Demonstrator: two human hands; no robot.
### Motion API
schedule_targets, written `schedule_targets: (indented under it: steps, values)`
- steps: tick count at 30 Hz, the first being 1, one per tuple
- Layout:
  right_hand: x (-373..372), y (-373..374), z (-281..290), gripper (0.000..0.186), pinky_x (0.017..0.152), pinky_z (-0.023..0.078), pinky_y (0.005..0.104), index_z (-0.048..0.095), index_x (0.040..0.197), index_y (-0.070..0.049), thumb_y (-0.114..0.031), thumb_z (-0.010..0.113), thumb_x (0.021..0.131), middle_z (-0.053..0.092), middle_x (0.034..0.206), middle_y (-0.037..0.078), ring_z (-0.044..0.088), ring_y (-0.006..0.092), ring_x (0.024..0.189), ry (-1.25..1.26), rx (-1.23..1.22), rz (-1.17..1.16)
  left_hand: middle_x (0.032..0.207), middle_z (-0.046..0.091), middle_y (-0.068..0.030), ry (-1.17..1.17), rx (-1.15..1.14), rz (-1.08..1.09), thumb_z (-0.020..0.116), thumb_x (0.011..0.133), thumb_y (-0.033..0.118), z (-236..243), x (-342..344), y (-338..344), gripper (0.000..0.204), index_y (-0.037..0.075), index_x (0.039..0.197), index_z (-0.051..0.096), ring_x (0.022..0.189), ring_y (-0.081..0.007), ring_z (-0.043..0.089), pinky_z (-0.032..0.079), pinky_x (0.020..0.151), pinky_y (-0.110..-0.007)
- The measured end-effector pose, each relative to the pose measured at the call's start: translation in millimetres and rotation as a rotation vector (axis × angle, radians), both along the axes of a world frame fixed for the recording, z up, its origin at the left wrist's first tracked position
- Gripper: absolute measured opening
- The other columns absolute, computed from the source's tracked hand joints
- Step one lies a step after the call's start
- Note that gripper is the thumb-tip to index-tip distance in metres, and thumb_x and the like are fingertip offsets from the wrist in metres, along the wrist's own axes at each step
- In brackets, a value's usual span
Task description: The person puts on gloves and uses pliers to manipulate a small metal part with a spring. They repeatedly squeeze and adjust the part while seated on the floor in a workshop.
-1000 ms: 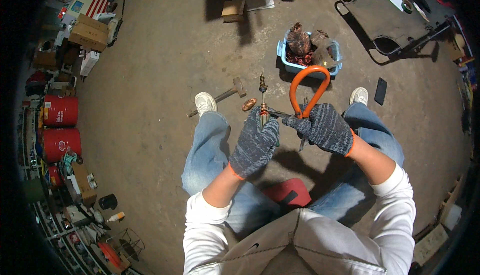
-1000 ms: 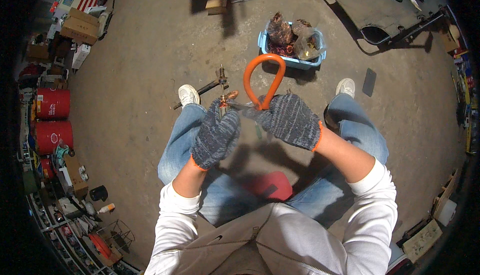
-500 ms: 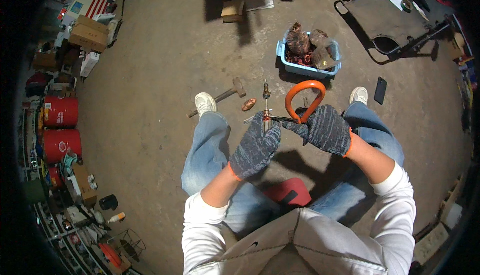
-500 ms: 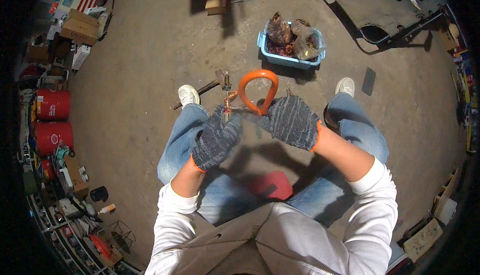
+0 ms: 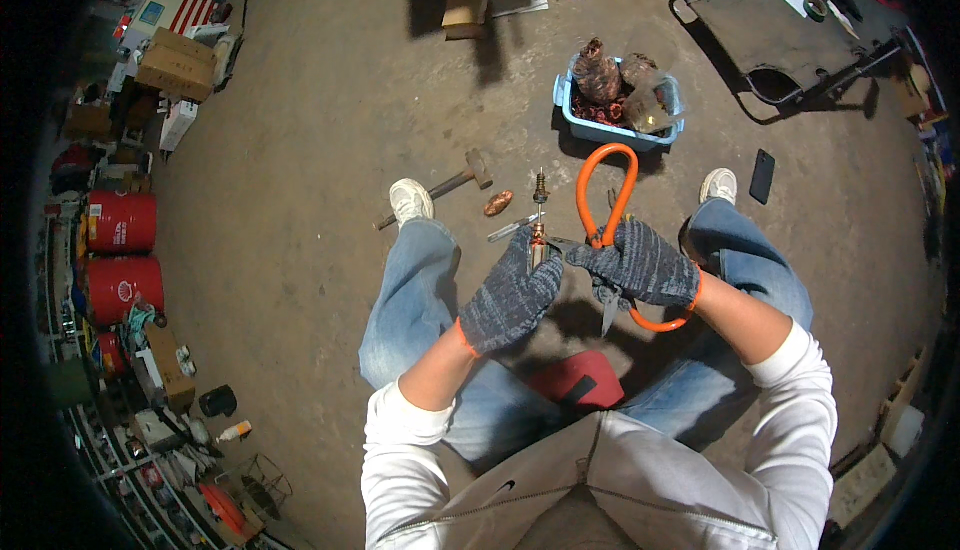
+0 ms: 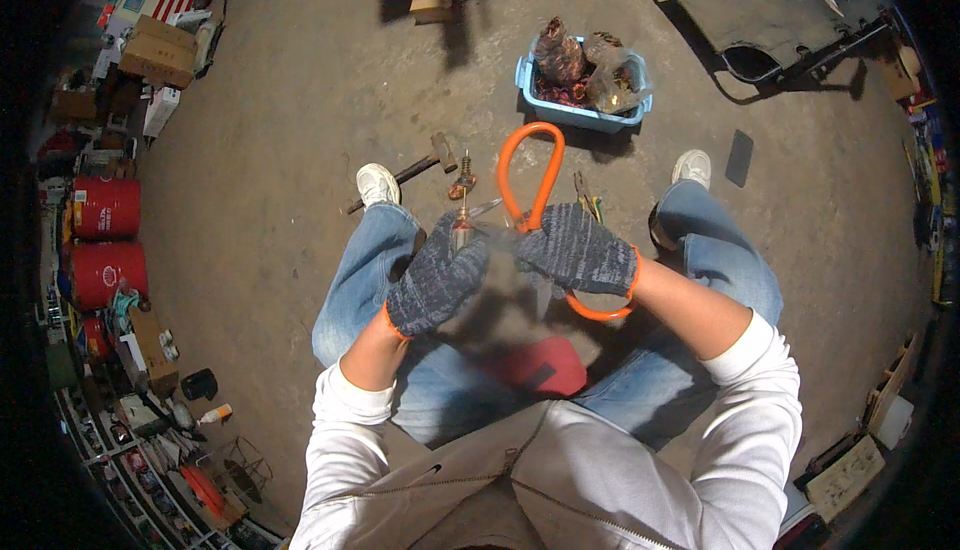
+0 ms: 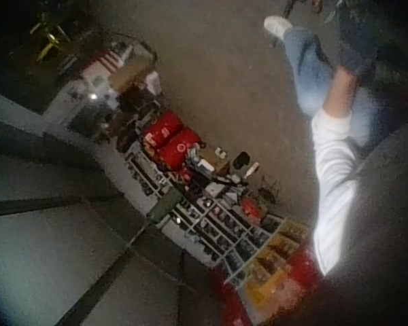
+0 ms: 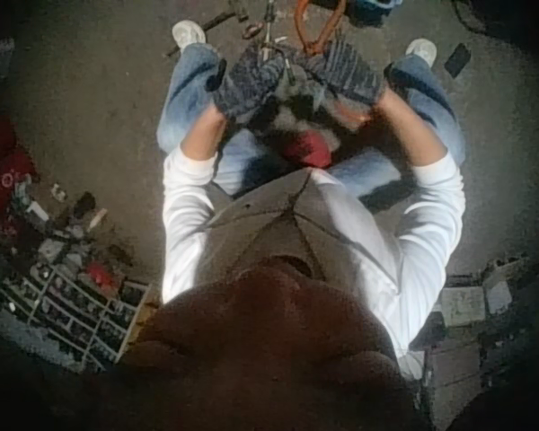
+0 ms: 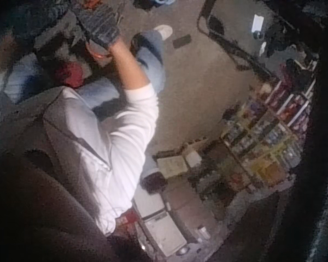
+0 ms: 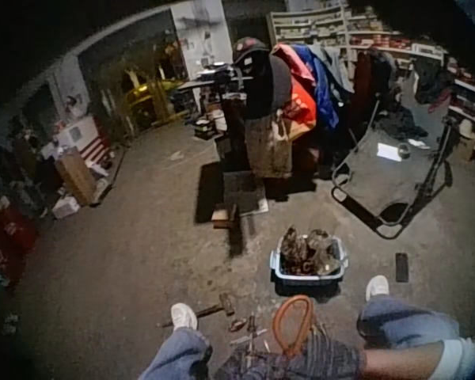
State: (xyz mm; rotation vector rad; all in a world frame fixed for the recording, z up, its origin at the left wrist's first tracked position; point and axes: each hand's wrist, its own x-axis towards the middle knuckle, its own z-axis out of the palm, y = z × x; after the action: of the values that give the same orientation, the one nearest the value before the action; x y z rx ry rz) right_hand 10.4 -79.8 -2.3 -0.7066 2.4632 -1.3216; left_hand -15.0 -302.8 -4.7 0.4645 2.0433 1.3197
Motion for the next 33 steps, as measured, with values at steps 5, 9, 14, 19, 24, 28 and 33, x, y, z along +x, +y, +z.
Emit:
schedule_targets:
  steps: [5,9,14,19,24,28,33]
  values:
    - [-1,0,-3,0.011,0.050,0.044,0.0394,0.055,0.085,-0.009,-0.014,0.056,0.075,0.057,0.074,0.014,0.058,0.0293,0.062,0.110,0.069,0.035,0.091,0.050,-0.0162,-0.281,0.105,0.123,0.049,0.086,0.004,-12,1,-1,0.033,-0.008,0.116,0.041,0.086,-0.0279,0.049,0.041,0.086,-0.038]
    - [-1,0,-3,0.012,0.051,0.045,0.0389,0.056,0.088,-0.009,-0.014,0.055,0.077,0.057,0.073,0.013,0.058,0.0284,0.062,-0.067,-0.016,0.019,0.086,0.049,-0.0104,-0.284,0.211,0.100,0.049,0.086,0.002,-10,1,-4,0.035,-0.007,0.118,0.039,0.080,-0.0180,0.048,0.043,0.080,-0.032]
    - [-2,-1,-3,0.012,0.051,0.045,0.0380,0.057,0.091,-0.010,-0.014,0.053,0.081,0.057,0.073,0.012,0.058,0.0269,0.061,-0.209,-0.073,-0.003,0.079,0.047,-0.0059,0.062,0.170,0.018,0.049,0.087,0.005,-4,5,-5,0.038,-0.006,0.121,0.035,0.072,-0.0123,0.047,0.044,0.067,-0.028]
    - [-2,-1,-4,0.014,0.052,0.046,0.0373,0.058,0.094,-0.011,-0.014,0.052,0.082,0.058,0.073,0.011,0.058,0.0265,0.061,-0.180,-0.020,0.012,0.077,0.046,-0.0013,-0.203,0.170,0.139,0.049,0.088,0.007,2,3,2,0.036,-0.001,0.120,0.037,0.065,-0.0084,0.044,0.041,0.056,-0.026]
    - [-2,0,-6,0.017,0.054,0.047,0.0365,0.058,0.096,-0.011,-0.014,0.054,0.080,0.058,0.075,0.010,0.058,0.0268,0.063,-0.244,-0.022,-0.002,0.076,0.046,0.0009,-0.574,0.235,0.251,0.049,0.089,0.007,15,-1,6,0.034,0.004,0.121,0.038,0.063,-0.0061,0.044,0.039,0.053,-0.022]
    - [0,0,-10,0.016,0.057,0.047,0.0379,0.057,0.094,-0.010,-0.014,0.055,0.079,0.058,0.077,0.010,0.058,0.0279,0.067,-0.144,0.027,0.019,0.077,0.048,-0.0001,-0.247,0.293,0.183,0.049,0.089,0.006,23,5,3,0.028,0.002,0.116,0.043,0.065,-0.0075,0.046,0.041,0.056,-0.022]
    - [-2,-1,-12,0.023,0.062,0.046,0.0409,0.056,0.099,-0.011,-0.012,0.057,0.076,0.059,0.084,0.012,0.057,0.0299,0.073,-0.061,-0.062,0.023,0.080,0.052,-0.0028,1.064,0.101,-0.311,0.051,0.088,0.005,24,-8,-5,0.023,-0.001,0.110,0.049,0.073,-0.0106,0.051,0.044,0.063,-0.023]
